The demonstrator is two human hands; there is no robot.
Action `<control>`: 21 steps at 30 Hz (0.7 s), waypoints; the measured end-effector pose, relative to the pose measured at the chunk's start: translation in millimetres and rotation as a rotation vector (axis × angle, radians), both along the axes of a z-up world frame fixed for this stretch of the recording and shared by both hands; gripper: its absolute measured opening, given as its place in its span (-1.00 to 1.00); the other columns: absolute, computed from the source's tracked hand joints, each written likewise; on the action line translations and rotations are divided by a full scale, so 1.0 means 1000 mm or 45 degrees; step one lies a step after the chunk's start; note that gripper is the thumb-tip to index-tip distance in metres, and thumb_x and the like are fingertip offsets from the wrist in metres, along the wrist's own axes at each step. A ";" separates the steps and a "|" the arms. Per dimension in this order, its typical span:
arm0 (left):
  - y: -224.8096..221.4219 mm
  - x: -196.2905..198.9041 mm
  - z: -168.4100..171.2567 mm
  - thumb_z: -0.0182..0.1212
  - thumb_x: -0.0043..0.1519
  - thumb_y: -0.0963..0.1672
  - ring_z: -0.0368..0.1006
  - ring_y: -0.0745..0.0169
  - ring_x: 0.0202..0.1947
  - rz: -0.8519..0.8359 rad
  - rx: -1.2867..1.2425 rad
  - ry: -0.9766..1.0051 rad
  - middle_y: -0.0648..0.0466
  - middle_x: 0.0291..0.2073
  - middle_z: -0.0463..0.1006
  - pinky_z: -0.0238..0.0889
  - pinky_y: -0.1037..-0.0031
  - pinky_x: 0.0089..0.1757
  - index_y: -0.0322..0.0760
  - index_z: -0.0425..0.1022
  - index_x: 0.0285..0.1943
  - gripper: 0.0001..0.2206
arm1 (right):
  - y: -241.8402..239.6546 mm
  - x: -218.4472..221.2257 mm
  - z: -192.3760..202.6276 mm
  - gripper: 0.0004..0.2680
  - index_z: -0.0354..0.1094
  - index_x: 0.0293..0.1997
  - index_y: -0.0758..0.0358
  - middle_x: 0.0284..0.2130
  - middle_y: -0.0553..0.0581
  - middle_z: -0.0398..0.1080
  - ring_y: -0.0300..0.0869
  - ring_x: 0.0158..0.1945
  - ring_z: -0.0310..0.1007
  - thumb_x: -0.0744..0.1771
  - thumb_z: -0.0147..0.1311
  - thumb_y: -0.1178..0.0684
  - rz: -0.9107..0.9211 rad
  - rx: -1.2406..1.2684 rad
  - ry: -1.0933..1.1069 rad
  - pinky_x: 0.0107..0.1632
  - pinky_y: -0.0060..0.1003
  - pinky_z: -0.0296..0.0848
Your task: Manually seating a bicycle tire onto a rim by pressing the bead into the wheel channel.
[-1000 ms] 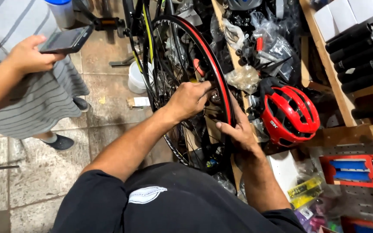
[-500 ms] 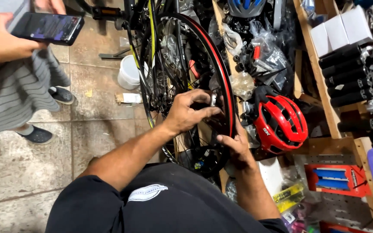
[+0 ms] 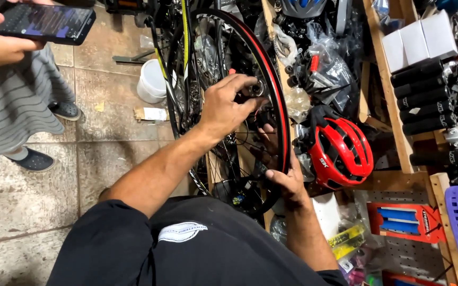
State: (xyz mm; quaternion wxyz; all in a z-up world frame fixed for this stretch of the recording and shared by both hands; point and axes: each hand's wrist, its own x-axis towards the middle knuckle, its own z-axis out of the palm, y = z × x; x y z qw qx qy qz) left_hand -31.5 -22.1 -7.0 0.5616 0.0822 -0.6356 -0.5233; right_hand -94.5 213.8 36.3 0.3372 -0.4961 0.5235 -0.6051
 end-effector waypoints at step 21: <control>-0.001 0.009 0.032 0.51 0.03 -0.12 0.66 0.25 -0.31 -0.639 -0.002 -0.091 0.03 -0.37 0.74 0.49 0.34 -0.22 -0.11 0.70 -0.21 -0.82 | -0.059 -0.003 0.090 -0.23 -0.24 0.62 0.20 0.25 0.41 0.31 0.10 0.29 0.37 0.26 0.32 0.15 -0.178 0.342 0.506 0.35 0.19 0.32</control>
